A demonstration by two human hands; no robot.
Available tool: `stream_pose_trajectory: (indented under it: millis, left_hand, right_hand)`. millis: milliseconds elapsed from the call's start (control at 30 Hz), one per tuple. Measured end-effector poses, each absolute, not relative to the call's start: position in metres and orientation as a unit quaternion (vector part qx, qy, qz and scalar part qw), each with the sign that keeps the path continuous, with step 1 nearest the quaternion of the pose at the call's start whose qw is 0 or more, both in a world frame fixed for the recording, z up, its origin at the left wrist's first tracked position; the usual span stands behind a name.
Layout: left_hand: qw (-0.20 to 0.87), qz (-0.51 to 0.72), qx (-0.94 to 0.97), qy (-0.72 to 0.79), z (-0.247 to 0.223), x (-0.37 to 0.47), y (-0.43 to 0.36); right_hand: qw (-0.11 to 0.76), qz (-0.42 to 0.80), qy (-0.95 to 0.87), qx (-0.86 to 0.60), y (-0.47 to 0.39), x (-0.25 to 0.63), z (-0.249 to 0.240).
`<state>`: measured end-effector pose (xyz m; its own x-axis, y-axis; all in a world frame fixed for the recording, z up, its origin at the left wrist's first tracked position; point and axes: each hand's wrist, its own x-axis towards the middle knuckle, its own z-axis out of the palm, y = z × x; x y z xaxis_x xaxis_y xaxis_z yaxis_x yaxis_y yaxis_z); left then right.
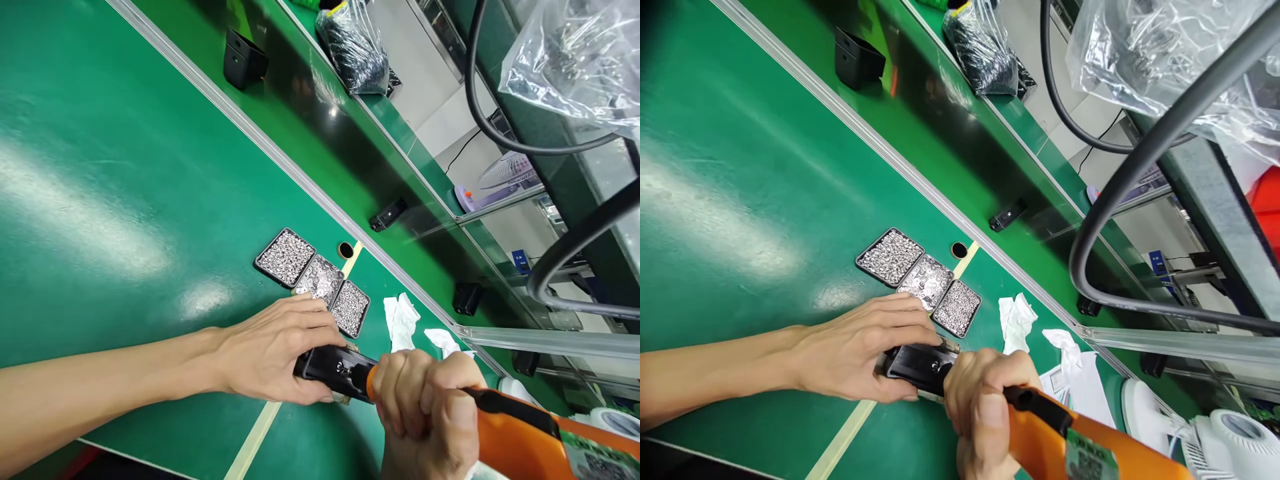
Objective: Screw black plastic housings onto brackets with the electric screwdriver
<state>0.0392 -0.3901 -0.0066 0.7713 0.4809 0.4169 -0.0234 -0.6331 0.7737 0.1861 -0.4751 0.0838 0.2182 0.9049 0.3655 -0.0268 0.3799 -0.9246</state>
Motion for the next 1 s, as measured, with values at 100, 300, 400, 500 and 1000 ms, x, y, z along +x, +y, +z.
stream_pose_trajectory:
  millis: [100, 300, 400, 500, 1000]
  left_hand:
    - [0.404, 0.310, 0.850, 0.133, -0.006, 0.039, -0.389]
    - [0.401, 0.315, 0.851, 0.127, -0.004, 0.038, -0.388]
    - [0.397, 0.318, 0.852, 0.123, -0.004, 0.039, -0.389]
    - [0.387, 0.315, 0.859, 0.116, -0.003, 0.039, -0.389]
    - [0.325, 0.266, 0.899, 0.128, -0.002, 0.035, -0.393]
  right_hand:
    - [0.654, 0.350, -0.528, -0.413, -0.473, 0.187, 0.082]
    - [0.663, 0.355, -0.517, -0.408, -0.473, 0.187, 0.078]
    - [0.663, 0.360, -0.513, -0.409, -0.475, 0.190, 0.076]
    - [0.652, 0.370, -0.515, -0.416, -0.474, 0.193, 0.075]
    - [0.748, 0.296, -0.469, -0.365, -0.469, 0.205, 0.111]
